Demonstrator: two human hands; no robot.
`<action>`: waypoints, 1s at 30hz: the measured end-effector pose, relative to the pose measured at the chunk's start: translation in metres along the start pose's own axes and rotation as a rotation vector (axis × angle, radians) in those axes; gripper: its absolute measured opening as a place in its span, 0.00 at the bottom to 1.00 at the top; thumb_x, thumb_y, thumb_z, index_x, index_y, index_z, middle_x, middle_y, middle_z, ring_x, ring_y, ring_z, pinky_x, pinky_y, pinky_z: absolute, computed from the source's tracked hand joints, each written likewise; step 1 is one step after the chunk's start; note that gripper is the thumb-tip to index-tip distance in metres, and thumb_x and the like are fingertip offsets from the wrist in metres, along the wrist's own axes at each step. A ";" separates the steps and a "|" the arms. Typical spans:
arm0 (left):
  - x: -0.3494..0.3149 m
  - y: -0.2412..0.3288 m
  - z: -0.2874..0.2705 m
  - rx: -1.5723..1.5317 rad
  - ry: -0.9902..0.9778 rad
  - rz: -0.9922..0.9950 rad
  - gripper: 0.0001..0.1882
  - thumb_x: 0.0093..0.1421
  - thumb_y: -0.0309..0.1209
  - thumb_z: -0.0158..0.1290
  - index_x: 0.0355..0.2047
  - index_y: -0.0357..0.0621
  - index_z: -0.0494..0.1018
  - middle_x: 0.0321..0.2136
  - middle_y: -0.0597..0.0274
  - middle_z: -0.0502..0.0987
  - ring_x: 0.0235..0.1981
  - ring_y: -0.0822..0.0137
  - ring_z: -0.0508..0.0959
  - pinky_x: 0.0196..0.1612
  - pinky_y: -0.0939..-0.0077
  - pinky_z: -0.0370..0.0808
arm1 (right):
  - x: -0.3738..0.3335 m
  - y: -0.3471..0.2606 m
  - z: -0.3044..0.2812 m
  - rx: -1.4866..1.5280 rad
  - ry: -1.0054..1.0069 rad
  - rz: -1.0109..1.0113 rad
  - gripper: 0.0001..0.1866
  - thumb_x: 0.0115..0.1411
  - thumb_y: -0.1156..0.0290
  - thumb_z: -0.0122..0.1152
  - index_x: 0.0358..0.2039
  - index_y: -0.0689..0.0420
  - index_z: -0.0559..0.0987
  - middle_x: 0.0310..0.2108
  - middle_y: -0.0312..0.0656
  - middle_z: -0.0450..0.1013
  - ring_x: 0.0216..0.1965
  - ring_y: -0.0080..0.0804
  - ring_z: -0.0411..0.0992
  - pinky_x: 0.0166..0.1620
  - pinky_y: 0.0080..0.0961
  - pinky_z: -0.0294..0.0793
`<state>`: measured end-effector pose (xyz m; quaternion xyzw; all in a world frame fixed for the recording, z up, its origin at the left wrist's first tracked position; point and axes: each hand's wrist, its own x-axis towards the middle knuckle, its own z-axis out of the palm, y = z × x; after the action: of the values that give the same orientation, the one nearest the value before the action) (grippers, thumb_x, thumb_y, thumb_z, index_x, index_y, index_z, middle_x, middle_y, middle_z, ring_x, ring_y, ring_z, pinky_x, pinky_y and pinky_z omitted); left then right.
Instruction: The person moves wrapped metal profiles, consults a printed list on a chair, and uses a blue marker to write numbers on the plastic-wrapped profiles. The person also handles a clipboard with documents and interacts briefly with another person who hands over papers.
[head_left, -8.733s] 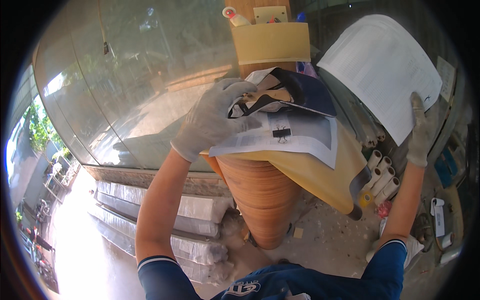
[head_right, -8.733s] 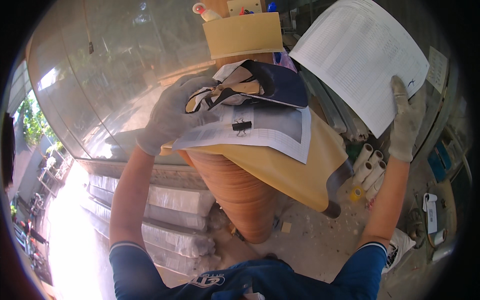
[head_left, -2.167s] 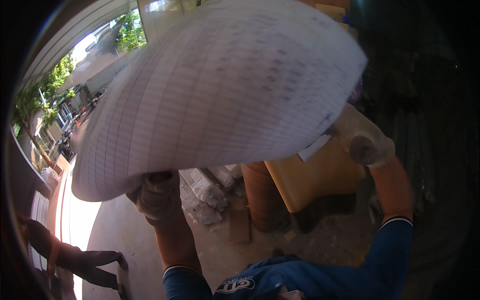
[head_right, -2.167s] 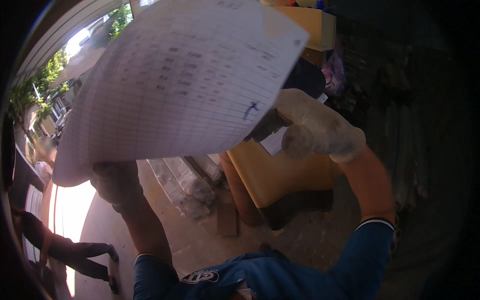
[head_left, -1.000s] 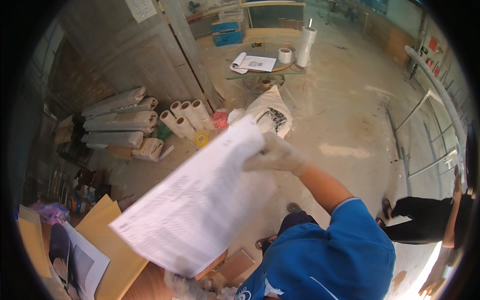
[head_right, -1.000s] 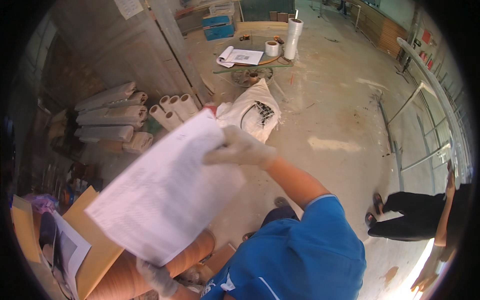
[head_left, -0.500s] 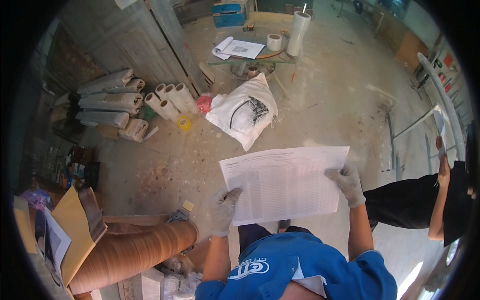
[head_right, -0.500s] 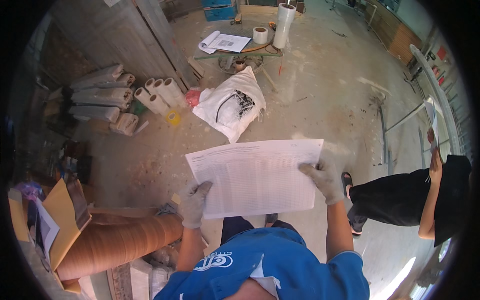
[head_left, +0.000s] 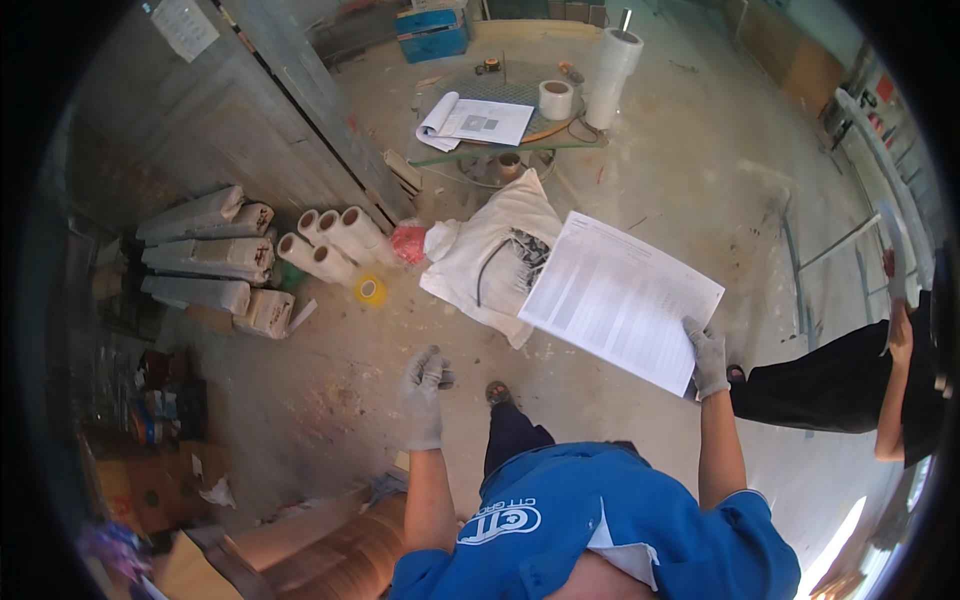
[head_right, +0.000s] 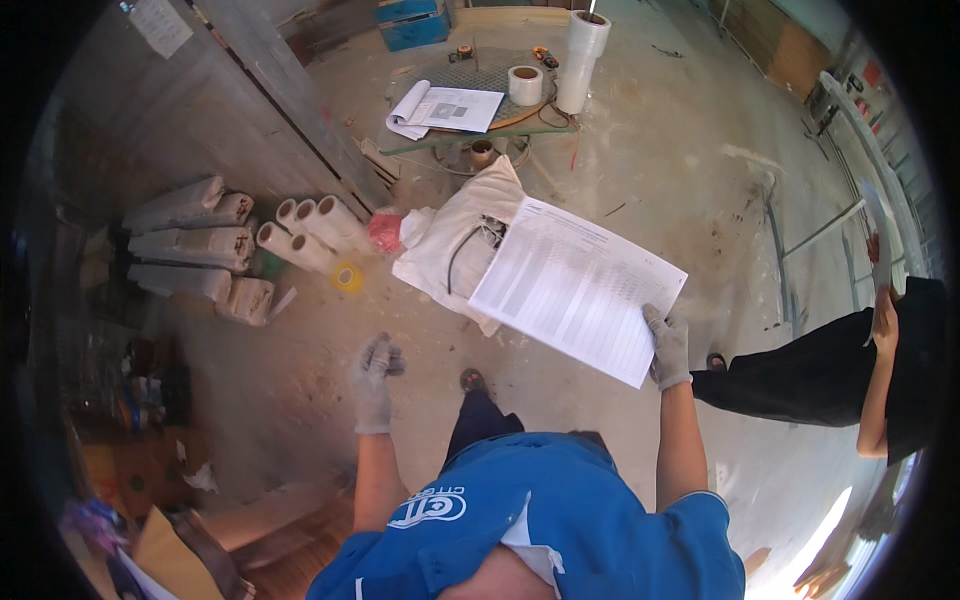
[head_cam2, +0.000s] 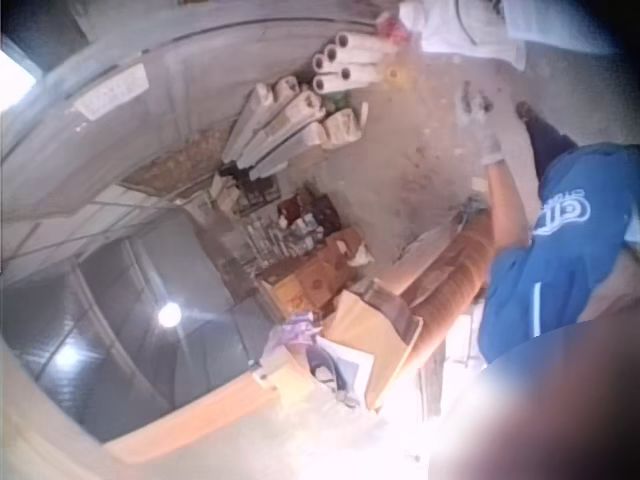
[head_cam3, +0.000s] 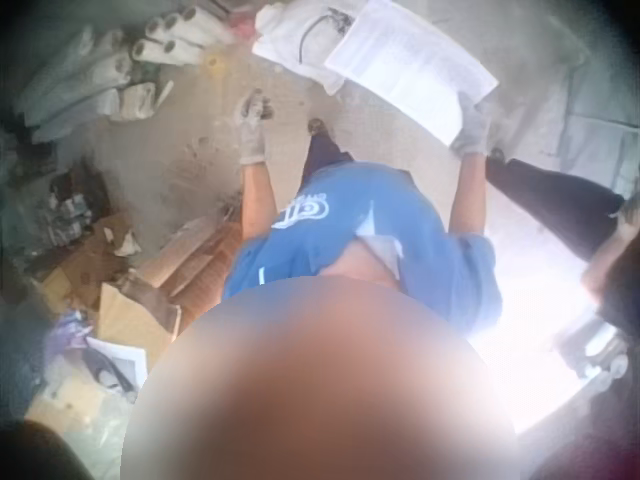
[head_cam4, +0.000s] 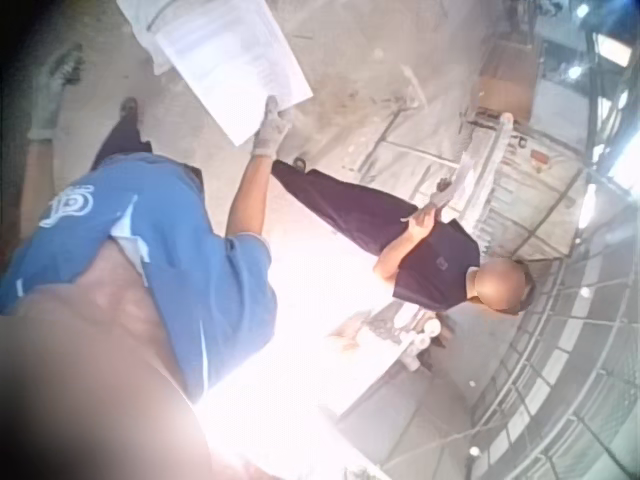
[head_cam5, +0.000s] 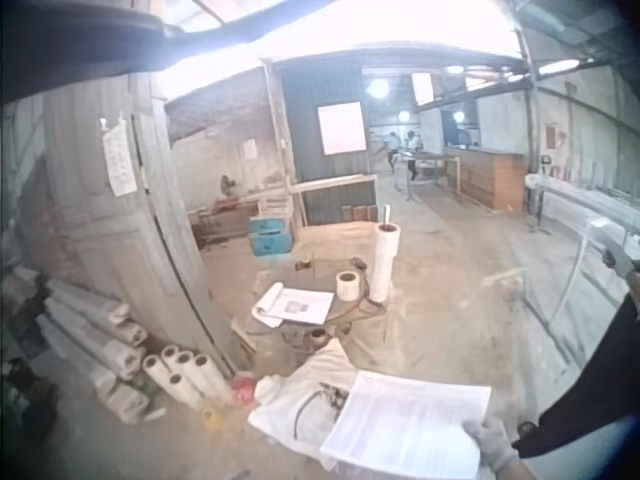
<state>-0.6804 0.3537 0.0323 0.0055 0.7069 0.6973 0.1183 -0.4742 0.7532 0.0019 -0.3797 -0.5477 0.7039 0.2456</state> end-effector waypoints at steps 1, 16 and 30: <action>0.023 0.006 -0.010 0.012 -0.011 -0.019 0.19 0.67 0.35 0.53 0.52 0.34 0.73 0.34 0.59 0.78 0.30 0.72 0.78 0.36 0.77 0.76 | 0.012 0.005 0.013 0.042 0.006 -0.007 0.16 0.65 0.70 0.60 0.47 0.70 0.76 0.40 0.45 0.78 0.37 0.27 0.76 0.39 0.23 0.76; 0.350 0.031 0.124 0.379 -0.404 0.093 0.23 0.57 0.27 0.63 0.51 0.32 0.73 0.44 0.57 0.78 0.43 0.68 0.78 0.48 0.76 0.75 | 0.186 0.063 0.080 -0.045 0.179 0.107 0.18 0.64 0.70 0.61 0.50 0.69 0.76 0.45 0.44 0.78 0.41 0.27 0.75 0.45 0.24 0.74; 0.577 -0.018 0.316 0.994 -0.417 0.548 0.40 0.48 0.46 0.67 0.56 0.38 0.66 0.55 0.46 0.69 0.58 0.47 0.66 0.58 0.55 0.65 | 0.308 0.054 0.131 -0.190 0.303 0.262 0.19 0.66 0.68 0.60 0.51 0.68 0.75 0.46 0.42 0.77 0.42 0.25 0.75 0.46 0.22 0.74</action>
<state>-1.1835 0.7635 -0.0780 0.3783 0.8829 0.2729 0.0538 -0.7580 0.8960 -0.1172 -0.5705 -0.5143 0.6100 0.1947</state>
